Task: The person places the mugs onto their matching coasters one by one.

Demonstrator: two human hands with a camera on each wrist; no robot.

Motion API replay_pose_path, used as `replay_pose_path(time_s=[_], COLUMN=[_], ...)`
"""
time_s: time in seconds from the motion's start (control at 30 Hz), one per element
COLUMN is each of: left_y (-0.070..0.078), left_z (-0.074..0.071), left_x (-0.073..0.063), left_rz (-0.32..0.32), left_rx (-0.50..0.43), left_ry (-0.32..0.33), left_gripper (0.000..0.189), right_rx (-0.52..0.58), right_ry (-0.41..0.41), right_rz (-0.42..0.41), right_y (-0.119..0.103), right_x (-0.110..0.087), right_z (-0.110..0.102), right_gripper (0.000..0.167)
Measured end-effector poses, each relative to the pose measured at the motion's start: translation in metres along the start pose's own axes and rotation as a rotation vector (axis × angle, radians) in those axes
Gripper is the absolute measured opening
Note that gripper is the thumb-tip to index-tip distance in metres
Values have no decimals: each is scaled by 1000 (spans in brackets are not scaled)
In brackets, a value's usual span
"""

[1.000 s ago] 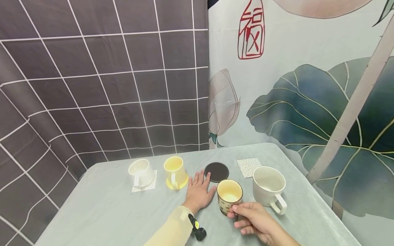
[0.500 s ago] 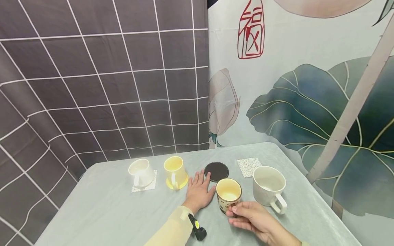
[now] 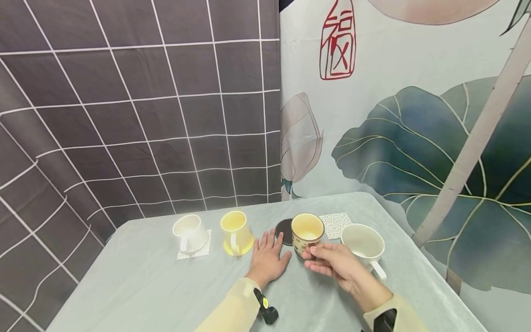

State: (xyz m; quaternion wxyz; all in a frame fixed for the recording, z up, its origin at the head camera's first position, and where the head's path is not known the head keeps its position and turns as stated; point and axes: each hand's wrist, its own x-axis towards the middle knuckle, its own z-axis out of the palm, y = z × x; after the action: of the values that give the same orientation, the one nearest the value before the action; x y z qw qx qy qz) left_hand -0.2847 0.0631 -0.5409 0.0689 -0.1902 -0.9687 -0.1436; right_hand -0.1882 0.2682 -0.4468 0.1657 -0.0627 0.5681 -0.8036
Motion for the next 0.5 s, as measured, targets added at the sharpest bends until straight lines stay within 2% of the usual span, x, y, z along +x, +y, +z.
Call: replay_pose_path(time_s=[0.2,0.5], left_y=[-1,0], left_z=[-1,0], left_x=[-1,0], left_rz=[-9,-12], left_rx=[-19,-15], left_ry=[-22,-32], left_gripper=[65,66], right_rx=[-7,-21], right_ry=[105,216], right_rz=[8,-36], right_y=[-10,-8], right_x=[26,61], right_z=[2,3], right_gripper=[16,15])
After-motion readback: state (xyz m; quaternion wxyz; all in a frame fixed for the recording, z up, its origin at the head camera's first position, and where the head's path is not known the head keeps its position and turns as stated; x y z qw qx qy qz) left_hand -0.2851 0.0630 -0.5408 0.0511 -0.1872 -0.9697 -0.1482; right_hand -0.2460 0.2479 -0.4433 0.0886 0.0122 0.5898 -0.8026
